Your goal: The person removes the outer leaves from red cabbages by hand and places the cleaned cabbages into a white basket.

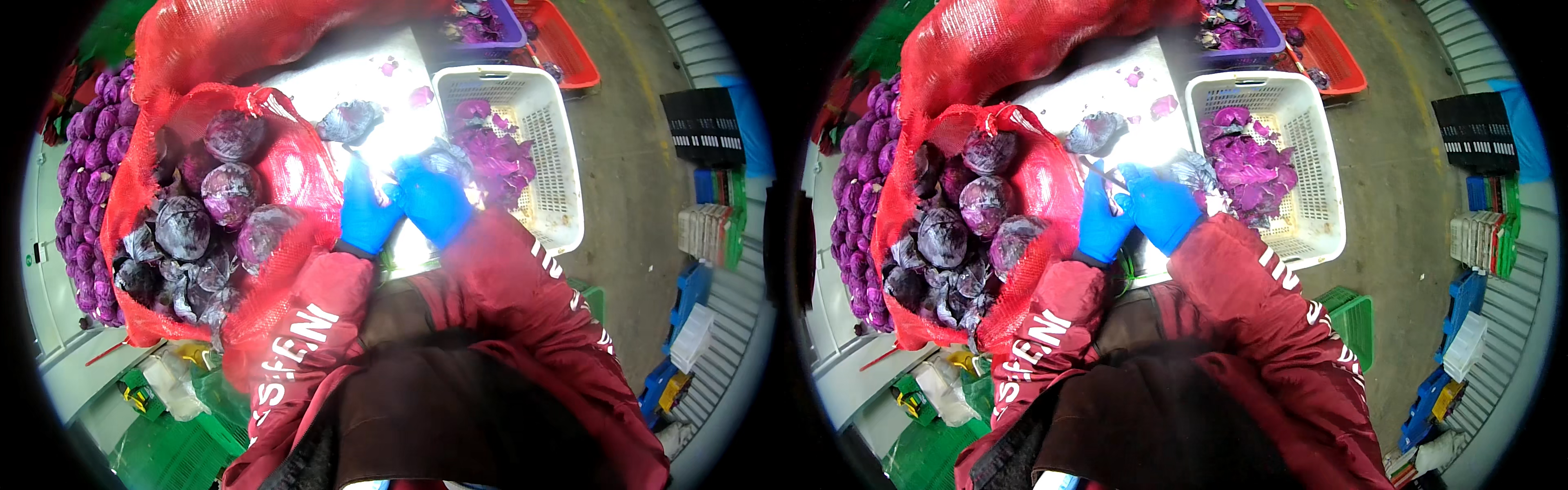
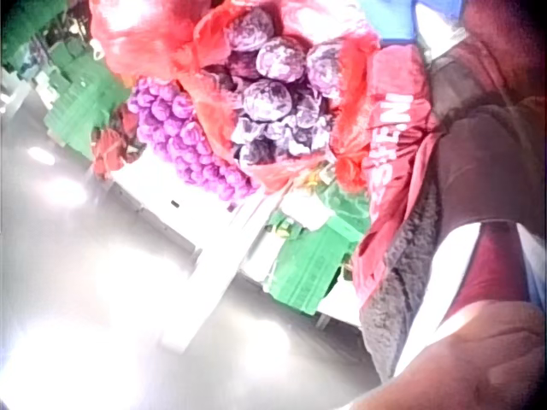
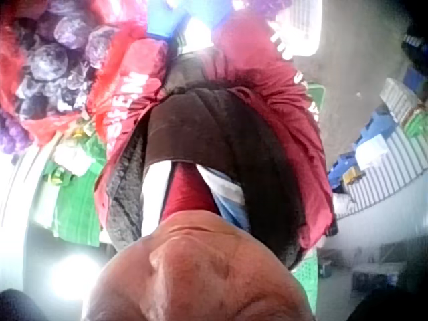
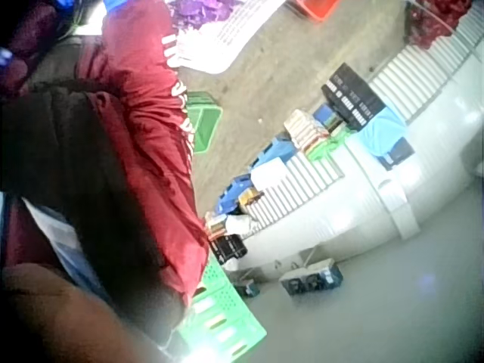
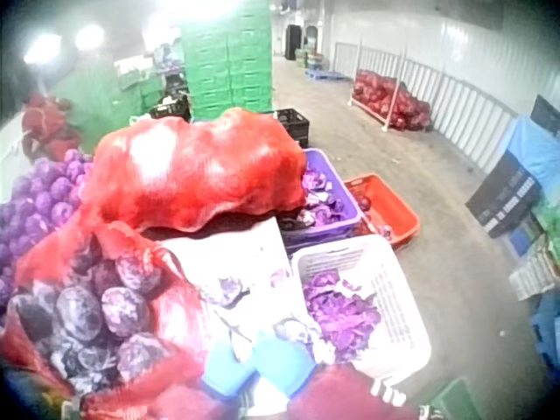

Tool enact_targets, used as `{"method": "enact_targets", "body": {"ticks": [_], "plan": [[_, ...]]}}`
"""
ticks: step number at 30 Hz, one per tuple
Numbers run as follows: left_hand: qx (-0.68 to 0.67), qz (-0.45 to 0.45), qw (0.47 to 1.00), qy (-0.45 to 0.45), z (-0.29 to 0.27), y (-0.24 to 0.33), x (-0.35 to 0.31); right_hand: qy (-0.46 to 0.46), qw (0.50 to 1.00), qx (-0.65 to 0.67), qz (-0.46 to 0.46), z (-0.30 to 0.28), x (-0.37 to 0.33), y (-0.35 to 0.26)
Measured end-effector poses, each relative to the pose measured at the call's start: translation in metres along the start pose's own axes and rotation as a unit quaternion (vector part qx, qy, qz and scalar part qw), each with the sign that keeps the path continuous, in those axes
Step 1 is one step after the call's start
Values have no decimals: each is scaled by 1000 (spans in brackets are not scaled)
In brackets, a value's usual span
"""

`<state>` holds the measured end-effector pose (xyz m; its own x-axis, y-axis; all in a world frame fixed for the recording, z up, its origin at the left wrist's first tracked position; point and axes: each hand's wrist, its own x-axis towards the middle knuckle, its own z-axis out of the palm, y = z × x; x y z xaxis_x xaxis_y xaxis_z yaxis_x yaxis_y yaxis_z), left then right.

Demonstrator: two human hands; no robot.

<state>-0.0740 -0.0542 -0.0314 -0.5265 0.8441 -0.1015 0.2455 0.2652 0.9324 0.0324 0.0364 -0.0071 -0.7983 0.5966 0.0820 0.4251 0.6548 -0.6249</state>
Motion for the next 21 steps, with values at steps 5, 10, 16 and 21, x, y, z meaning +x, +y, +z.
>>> {"method": "enact_targets", "body": {"ticks": [5,10,16,21], "plan": [[97,10,995,-15,-4,29,2,-114,967,169,151,-27,43,14],[81,45,996,2,-15,-12,-27,-28,987,-152,-36,17,49,79],[0,28,999,-22,-28,-27,-37,-1,984,-44,172,-15,20,137],[105,32,994,-22,-16,-9,-18,12,998,-62,-10,-11,-19,5]]}}
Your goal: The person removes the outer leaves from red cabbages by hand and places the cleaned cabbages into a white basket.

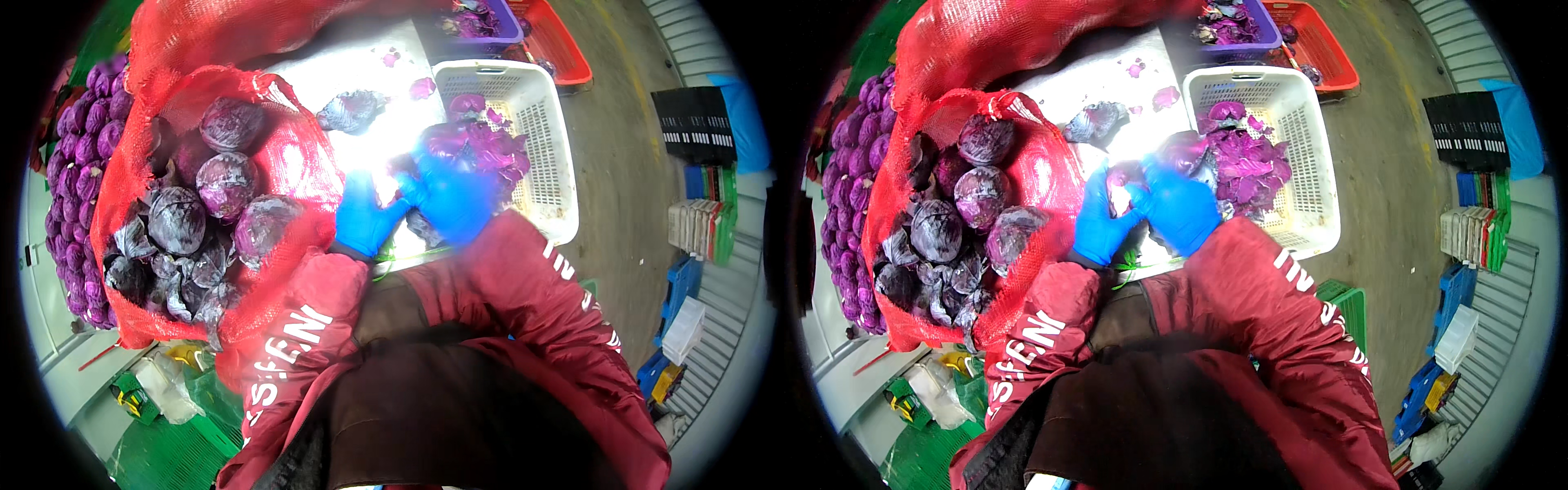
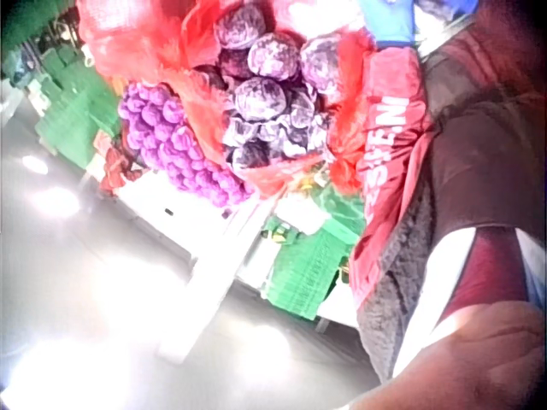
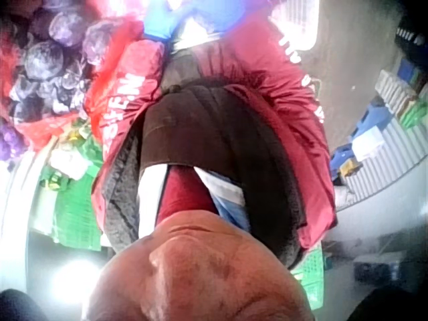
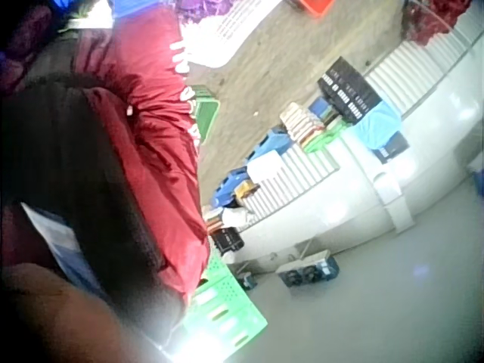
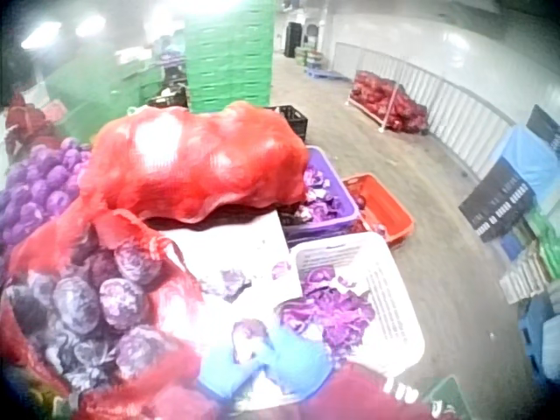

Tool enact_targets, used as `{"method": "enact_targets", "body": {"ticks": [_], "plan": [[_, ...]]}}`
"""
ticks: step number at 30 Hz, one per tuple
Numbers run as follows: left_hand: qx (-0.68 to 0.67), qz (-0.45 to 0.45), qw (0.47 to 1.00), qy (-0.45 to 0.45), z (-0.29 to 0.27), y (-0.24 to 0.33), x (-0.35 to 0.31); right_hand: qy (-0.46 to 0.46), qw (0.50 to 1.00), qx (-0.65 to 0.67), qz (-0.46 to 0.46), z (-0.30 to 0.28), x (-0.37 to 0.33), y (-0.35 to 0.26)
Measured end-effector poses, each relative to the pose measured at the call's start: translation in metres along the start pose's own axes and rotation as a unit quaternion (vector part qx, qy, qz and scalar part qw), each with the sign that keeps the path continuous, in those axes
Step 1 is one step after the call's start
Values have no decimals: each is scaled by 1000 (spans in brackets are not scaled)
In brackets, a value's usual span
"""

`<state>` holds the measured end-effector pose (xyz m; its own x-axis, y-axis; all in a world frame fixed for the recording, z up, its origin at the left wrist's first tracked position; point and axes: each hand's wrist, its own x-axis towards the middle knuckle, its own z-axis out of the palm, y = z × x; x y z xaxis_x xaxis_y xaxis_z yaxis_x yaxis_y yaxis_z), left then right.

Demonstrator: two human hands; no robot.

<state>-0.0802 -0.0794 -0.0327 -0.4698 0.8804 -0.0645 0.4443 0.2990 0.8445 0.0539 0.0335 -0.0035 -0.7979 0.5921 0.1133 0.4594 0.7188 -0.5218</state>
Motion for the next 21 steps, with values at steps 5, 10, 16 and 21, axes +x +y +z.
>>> {"method": "enact_targets", "body": {"ticks": [5,10,16,21], "plan": [[15,-19,1000,15,7,11,18,6,997,54,55,11,-19,-12],[14,12,999,48,14,2,20,-60,988,101,98,7,-11,-7],[38,-38,998,17,7,19,23,-46,995,58,65,12,-14,3],[113,9,993,44,8,27,17,-15,991,120,61,15,5,19]]}}
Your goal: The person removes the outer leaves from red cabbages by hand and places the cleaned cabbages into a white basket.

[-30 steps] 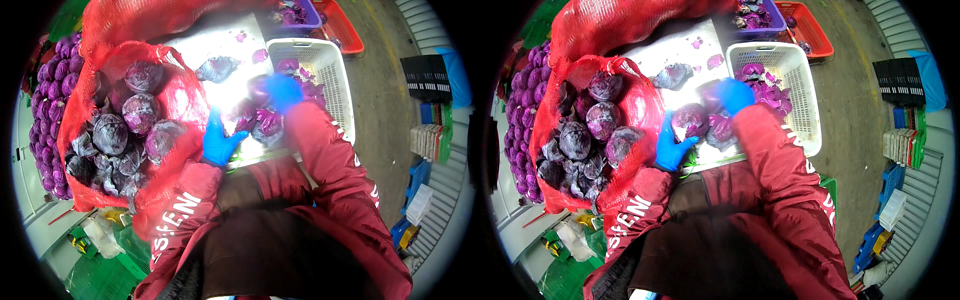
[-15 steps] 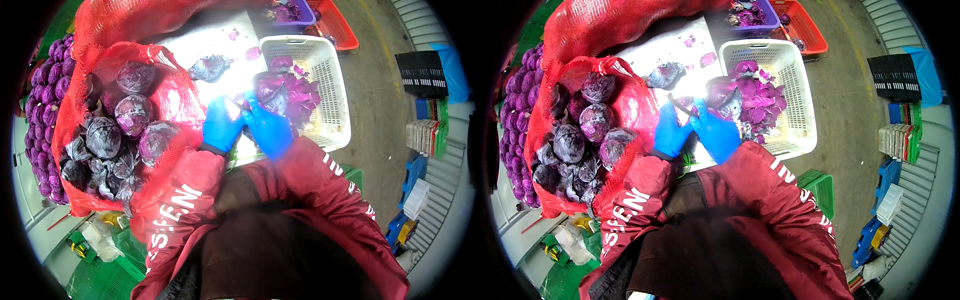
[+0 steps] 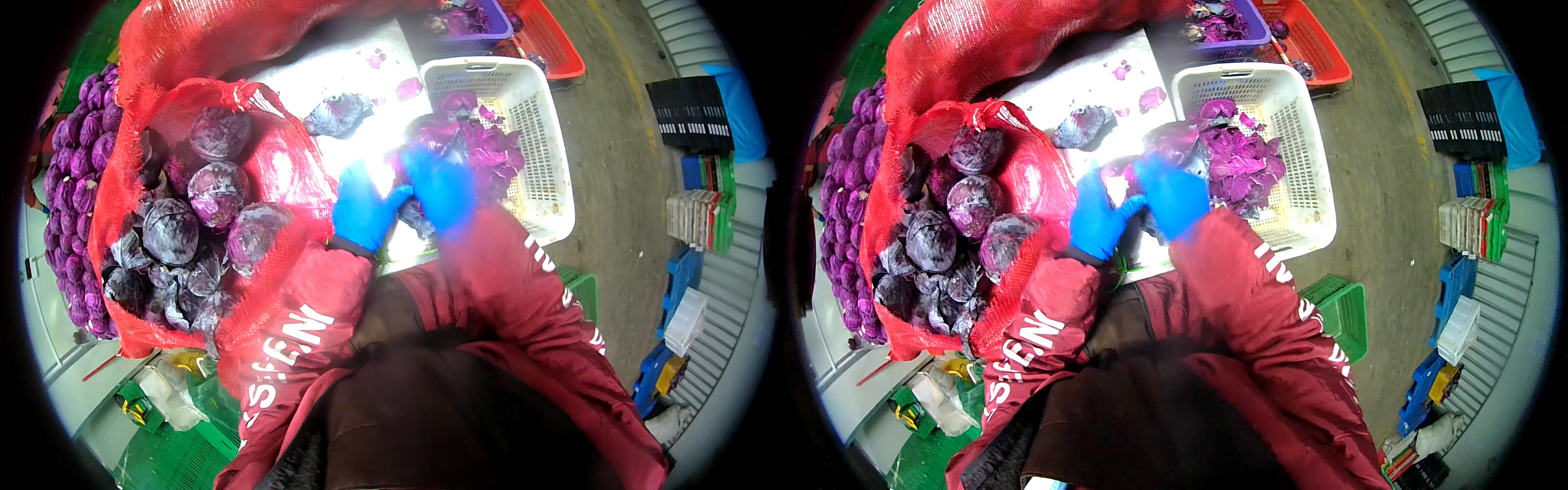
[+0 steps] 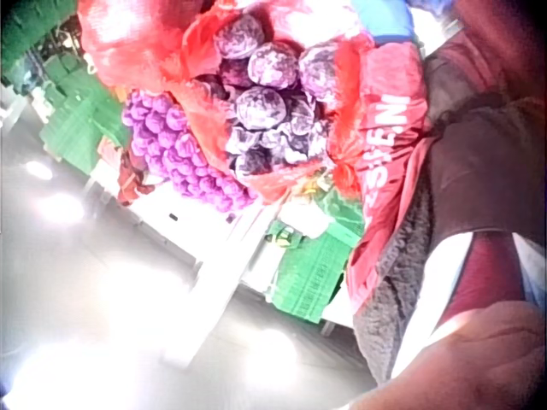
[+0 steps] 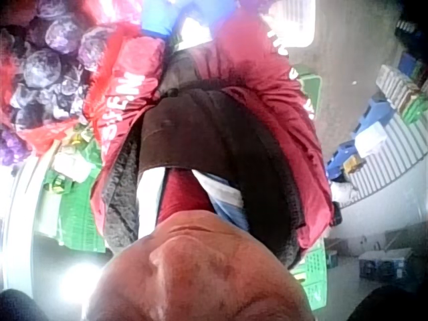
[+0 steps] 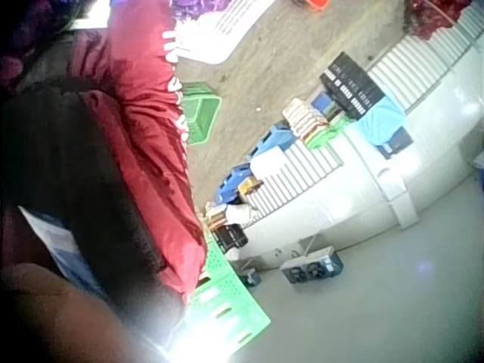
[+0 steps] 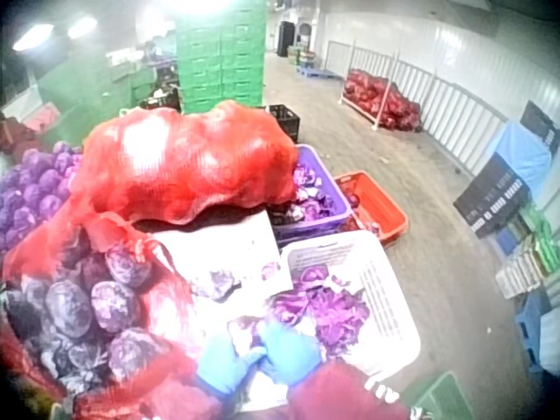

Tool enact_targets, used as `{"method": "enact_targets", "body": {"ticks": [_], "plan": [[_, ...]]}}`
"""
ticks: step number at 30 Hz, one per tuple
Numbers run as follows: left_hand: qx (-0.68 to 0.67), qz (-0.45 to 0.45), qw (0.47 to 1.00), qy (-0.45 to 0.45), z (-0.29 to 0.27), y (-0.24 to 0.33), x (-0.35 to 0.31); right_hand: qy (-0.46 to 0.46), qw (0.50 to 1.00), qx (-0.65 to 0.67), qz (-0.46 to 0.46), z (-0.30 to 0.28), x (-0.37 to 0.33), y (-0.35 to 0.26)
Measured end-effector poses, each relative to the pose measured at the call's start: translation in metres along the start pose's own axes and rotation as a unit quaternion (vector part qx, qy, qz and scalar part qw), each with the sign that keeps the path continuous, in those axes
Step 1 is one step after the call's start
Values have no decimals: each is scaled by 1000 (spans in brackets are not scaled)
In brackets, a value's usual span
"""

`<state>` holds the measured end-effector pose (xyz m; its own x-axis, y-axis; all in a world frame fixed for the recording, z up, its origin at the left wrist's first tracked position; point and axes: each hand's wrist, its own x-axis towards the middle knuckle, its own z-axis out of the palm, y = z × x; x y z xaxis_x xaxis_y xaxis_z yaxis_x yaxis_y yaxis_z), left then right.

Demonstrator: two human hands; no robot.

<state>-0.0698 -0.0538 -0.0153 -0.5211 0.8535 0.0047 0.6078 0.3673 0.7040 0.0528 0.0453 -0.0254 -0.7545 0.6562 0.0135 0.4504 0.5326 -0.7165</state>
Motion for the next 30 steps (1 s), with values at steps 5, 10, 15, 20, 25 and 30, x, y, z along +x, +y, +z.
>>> {"method": "enact_targets", "body": {"ticks": [5,10,15,20,25,30], "plan": [[-76,-56,995,-30,0,-9,-8,-3,996,47,79,-4,20,3],[-157,-24,987,-19,2,-43,-18,96,952,204,207,27,27,31],[-243,-10,970,-12,-3,-77,-36,90,961,42,257,10,9,86],[-155,46,984,-77,-16,-55,-17,175,950,114,233,-17,4,81],[-287,32,956,59,6,-38,-8,72,988,124,-52,-6,18,-1],[-321,-125,936,-69,9,-9,-15,5,985,124,118,-7,-1,0]]}}
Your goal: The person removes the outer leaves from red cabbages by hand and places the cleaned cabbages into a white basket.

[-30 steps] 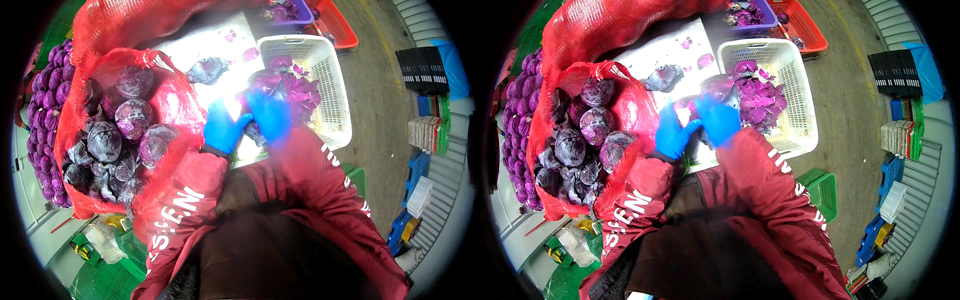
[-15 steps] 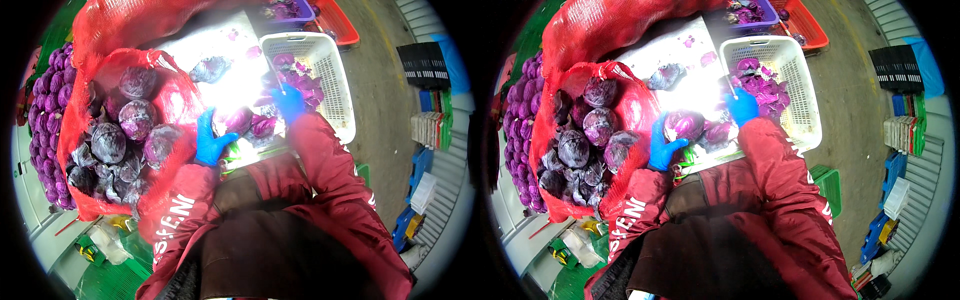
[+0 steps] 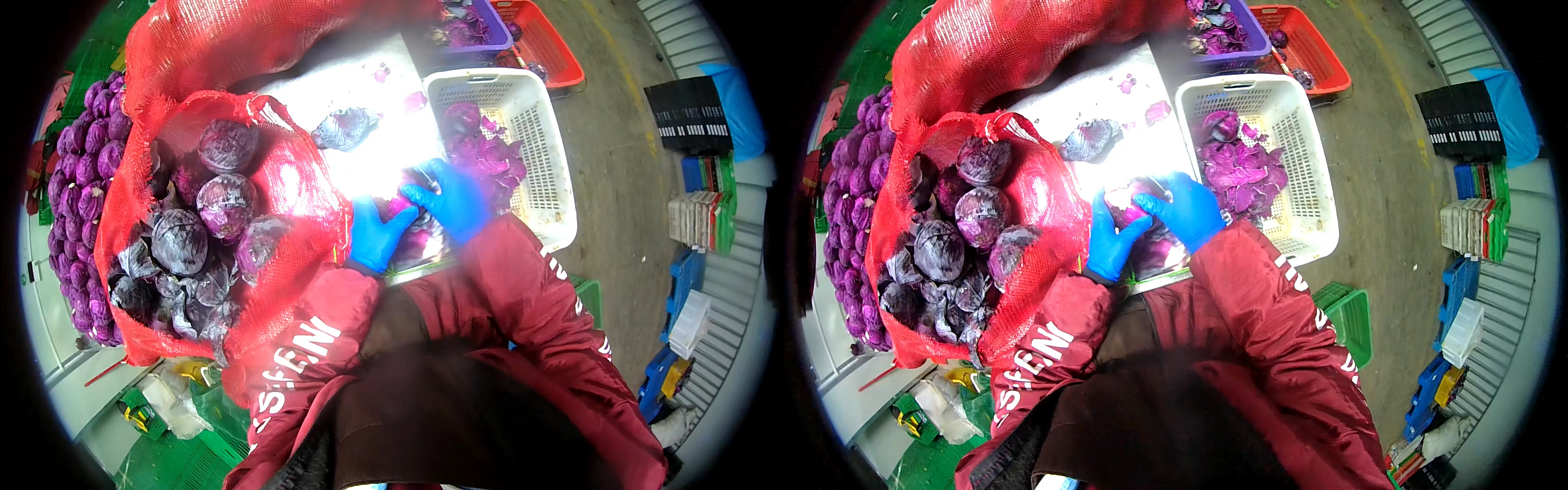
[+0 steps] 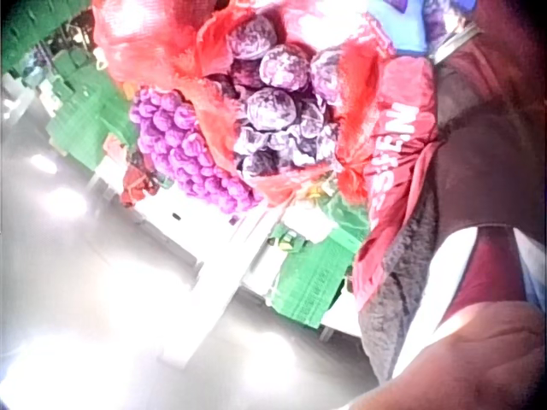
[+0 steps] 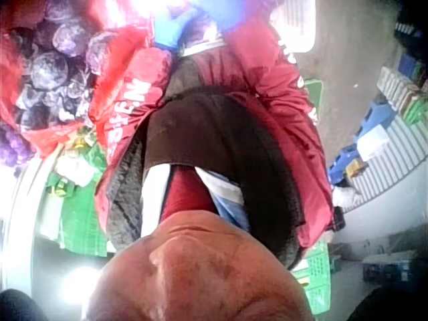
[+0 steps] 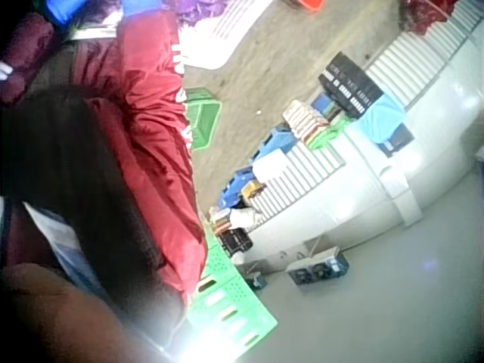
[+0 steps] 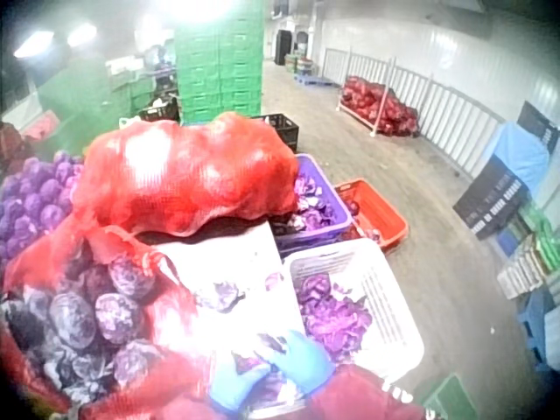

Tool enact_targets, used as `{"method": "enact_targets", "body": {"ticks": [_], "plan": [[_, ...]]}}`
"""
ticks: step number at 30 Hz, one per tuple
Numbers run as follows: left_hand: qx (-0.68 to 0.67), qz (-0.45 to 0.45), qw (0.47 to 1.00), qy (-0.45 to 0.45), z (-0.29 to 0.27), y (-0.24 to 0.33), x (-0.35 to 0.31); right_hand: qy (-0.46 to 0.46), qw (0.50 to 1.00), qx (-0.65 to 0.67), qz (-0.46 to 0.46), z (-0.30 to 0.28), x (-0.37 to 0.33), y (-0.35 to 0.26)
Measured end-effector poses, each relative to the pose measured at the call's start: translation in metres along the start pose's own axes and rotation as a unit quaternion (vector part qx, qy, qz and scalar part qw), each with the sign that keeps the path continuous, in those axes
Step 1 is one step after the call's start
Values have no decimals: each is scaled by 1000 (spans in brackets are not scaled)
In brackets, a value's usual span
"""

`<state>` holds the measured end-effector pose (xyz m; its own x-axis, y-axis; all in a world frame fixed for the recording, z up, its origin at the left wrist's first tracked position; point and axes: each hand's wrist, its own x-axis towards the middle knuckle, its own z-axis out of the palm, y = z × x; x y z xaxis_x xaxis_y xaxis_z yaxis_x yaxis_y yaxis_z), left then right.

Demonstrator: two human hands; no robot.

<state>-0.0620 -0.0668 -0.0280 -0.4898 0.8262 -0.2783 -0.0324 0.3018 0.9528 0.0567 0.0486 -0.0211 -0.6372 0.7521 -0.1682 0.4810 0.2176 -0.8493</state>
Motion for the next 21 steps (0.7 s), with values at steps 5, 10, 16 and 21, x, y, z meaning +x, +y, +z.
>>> {"method": "enact_targets", "body": {"ticks": [5,10,16,21], "plan": [[82,19,993,-87,7,-2,29,25,997,-72,-22,-14,-9,18],[123,32,988,-89,9,1,24,-32,999,-25,18,-10,9,-21],[206,30,975,-77,6,20,18,17,977,-212,-19,-7,49,6],[204,137,966,-84,-16,-23,-13,66,965,-241,81,-37,50,91]]}}
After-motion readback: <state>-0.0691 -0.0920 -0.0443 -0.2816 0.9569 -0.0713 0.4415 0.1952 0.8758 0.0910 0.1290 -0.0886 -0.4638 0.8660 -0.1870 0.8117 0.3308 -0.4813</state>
